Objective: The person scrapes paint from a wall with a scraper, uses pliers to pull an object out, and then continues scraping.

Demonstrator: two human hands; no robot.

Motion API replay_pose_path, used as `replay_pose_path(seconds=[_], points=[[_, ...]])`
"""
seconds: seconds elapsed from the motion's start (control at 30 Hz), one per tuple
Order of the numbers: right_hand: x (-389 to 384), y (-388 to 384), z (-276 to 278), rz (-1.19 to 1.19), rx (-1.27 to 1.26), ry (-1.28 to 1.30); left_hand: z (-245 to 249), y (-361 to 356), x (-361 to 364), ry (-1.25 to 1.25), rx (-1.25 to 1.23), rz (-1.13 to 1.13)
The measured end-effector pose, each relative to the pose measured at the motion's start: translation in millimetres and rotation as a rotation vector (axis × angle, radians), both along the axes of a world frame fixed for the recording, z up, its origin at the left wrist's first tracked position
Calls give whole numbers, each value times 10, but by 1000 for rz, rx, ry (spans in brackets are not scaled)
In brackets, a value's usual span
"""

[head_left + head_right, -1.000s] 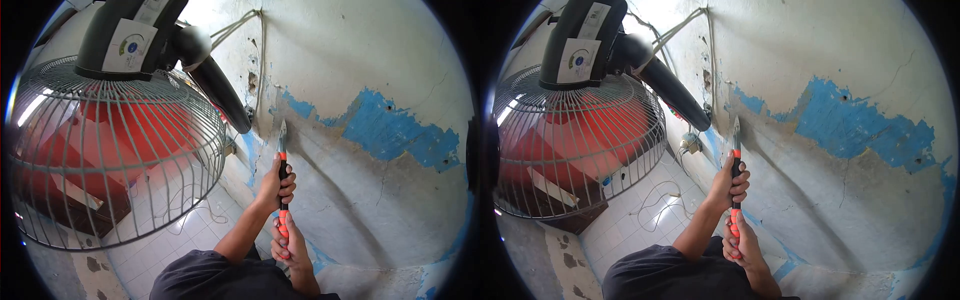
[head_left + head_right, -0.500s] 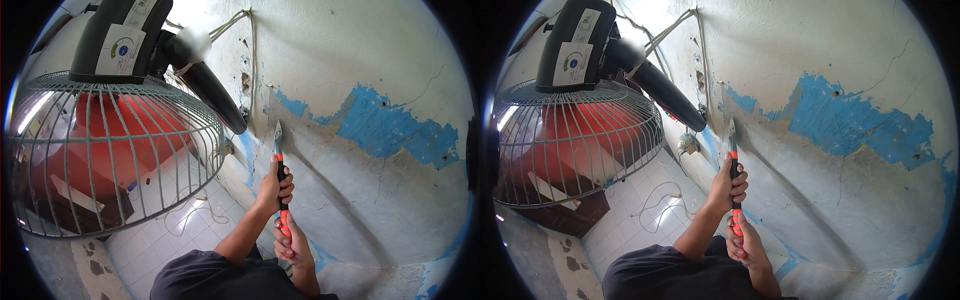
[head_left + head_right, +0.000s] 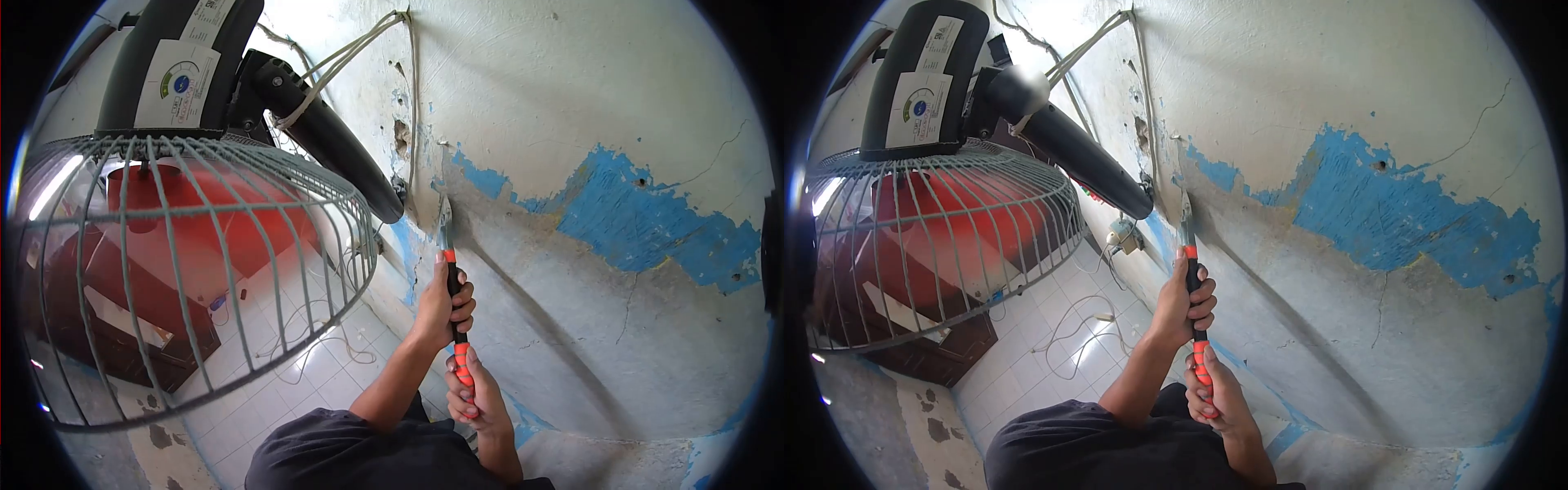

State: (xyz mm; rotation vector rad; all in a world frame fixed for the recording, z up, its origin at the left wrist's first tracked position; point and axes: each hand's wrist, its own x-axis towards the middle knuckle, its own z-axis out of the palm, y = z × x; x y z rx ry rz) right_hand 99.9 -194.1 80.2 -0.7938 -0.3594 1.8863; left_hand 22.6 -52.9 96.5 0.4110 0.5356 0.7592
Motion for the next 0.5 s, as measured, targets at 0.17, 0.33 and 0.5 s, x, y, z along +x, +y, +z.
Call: replay_pose_path(seconds=[0.17, 0.33, 0.5], points=[[6, 9, 72, 2, -13, 10, 37, 5, 0, 37, 6, 1], [12, -67, 90, -29, -24, 21, -6, -15, -1, -30, -3, -23], [-3, -28, 98, -4, -12, 28, 54, 27, -6, -19, 10, -9]])
